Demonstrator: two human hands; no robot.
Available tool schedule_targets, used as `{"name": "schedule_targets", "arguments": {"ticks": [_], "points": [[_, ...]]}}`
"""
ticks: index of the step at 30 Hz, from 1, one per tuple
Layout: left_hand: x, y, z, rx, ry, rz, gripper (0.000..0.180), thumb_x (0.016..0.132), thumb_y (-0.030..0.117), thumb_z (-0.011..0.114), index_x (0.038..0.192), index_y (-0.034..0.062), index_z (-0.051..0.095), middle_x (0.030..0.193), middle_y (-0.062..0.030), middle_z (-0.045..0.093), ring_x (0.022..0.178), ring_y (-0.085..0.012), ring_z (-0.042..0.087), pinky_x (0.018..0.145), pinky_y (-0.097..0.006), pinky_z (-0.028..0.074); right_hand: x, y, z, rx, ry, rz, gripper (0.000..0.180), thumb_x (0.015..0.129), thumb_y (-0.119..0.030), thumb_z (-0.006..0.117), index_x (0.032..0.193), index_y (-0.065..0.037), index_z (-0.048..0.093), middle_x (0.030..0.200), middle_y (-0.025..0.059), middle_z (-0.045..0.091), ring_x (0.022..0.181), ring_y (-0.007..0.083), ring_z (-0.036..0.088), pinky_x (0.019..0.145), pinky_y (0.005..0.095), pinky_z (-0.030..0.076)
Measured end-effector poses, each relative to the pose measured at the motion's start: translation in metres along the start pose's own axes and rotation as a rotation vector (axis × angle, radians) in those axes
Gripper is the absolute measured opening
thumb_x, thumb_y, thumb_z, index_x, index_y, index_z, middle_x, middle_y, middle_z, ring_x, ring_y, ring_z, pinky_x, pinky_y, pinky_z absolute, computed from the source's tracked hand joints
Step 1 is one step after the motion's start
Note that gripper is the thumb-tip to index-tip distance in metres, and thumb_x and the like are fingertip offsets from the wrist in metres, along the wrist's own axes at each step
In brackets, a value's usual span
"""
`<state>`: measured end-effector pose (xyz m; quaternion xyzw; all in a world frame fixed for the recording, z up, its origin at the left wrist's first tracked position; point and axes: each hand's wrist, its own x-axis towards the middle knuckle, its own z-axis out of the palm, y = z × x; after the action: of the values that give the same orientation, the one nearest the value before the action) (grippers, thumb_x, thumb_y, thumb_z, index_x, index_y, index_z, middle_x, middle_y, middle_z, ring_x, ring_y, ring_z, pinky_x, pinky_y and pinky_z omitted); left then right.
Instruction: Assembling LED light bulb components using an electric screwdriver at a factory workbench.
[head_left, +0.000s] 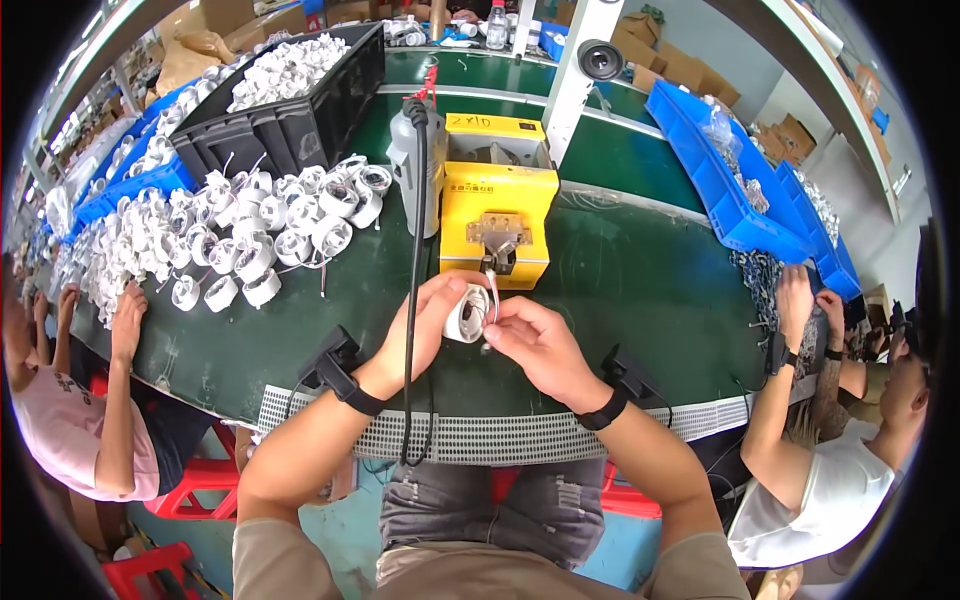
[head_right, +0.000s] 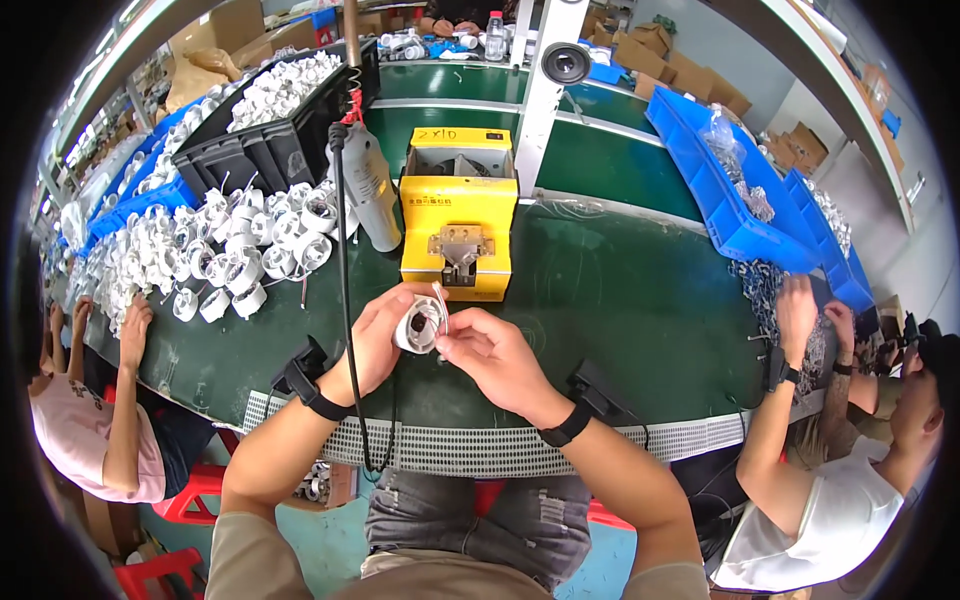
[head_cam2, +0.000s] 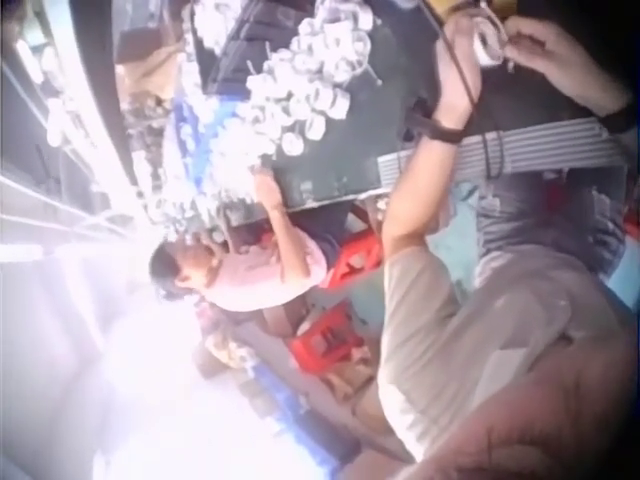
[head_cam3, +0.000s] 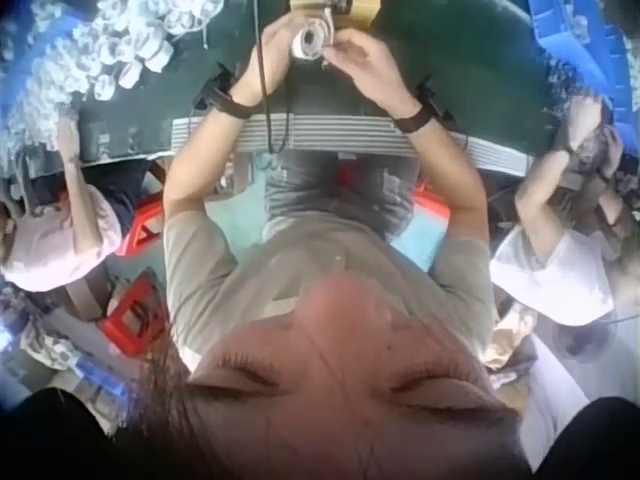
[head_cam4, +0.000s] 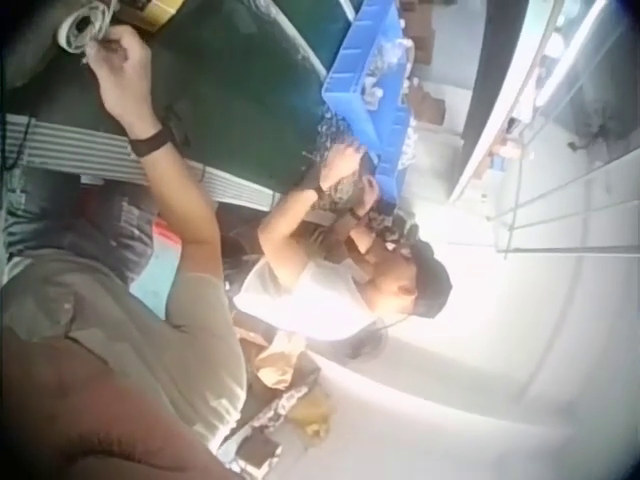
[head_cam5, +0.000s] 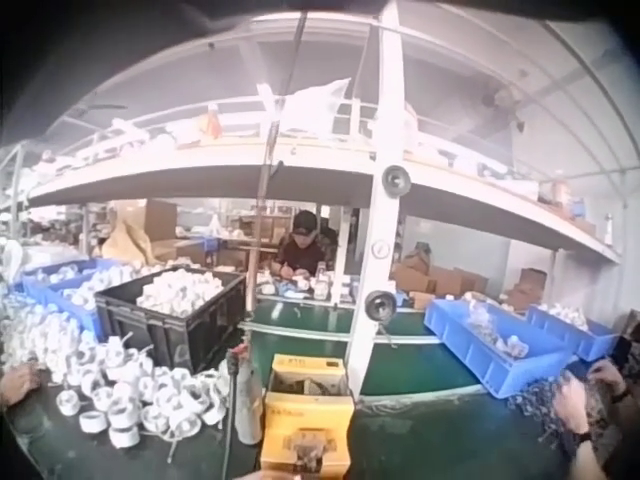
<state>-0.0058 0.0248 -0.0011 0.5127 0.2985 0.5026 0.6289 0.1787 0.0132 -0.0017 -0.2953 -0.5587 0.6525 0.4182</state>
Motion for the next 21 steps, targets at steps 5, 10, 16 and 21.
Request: {"name": "schedule_targets", "arguments": {"ticks": [5,10,16,21], "points": [[0.001,0.015,0.005,-0.377,0.001,-0.361,0.045,0.102,0.034,0.032,0.114,-0.0009,0.058,0.098,-0.0087,0.065,0.086,-0.0162,0.061,0.077,-0.028,0.048,-0.006,-0.009,-0.002,-0.253,0.057,-0.052,0.016,0.095,-0.011,0.058,0.091,0.003,0.064,0.087,0.0022,0.059,0.078,0.0070,0.055,0.068,0.0230,0.045],[0.003,0.006,-0.002,-0.411,-0.101,-0.457,0.049,0.103,0.037,0.030,0.114,-0.0008,0.059,0.090,-0.0097,0.066,0.073,-0.0175,0.062,0.058,-0.026,0.048,-0.005,-0.010,-0.002,-0.374,0.004,-0.228,0.021,0.093,-0.013,0.059,0.079,0.003,0.062,0.077,0.0022,0.052,0.070,0.0088,0.050,0.062,0.0240,0.040],[0.002,0.007,0.002,-0.290,-0.029,-0.463,0.053,0.104,0.040,0.025,0.112,-0.0005,0.059,0.087,-0.0090,0.066,0.071,-0.0170,0.063,0.056,-0.025,0.049,0.000,-0.009,-0.011,-0.572,-0.064,-0.189,0.014,0.087,-0.012,0.065,0.083,0.001,0.069,0.077,0.0027,0.050,0.068,0.0115,0.050,0.059,0.0264,0.039],[0.002,0.003,0.000,-0.228,-0.042,-0.451,0.053,0.104,0.041,0.025,0.113,0.0006,0.058,0.086,-0.0077,0.066,0.069,-0.0158,0.064,0.053,-0.024,0.049,0.001,-0.016,-0.012,-0.733,-0.119,-0.232,0.011,0.083,-0.013,0.068,0.081,-0.002,0.070,0.078,0.0025,0.050,0.073,0.0138,0.051,0.063,0.0285,0.041]]}}
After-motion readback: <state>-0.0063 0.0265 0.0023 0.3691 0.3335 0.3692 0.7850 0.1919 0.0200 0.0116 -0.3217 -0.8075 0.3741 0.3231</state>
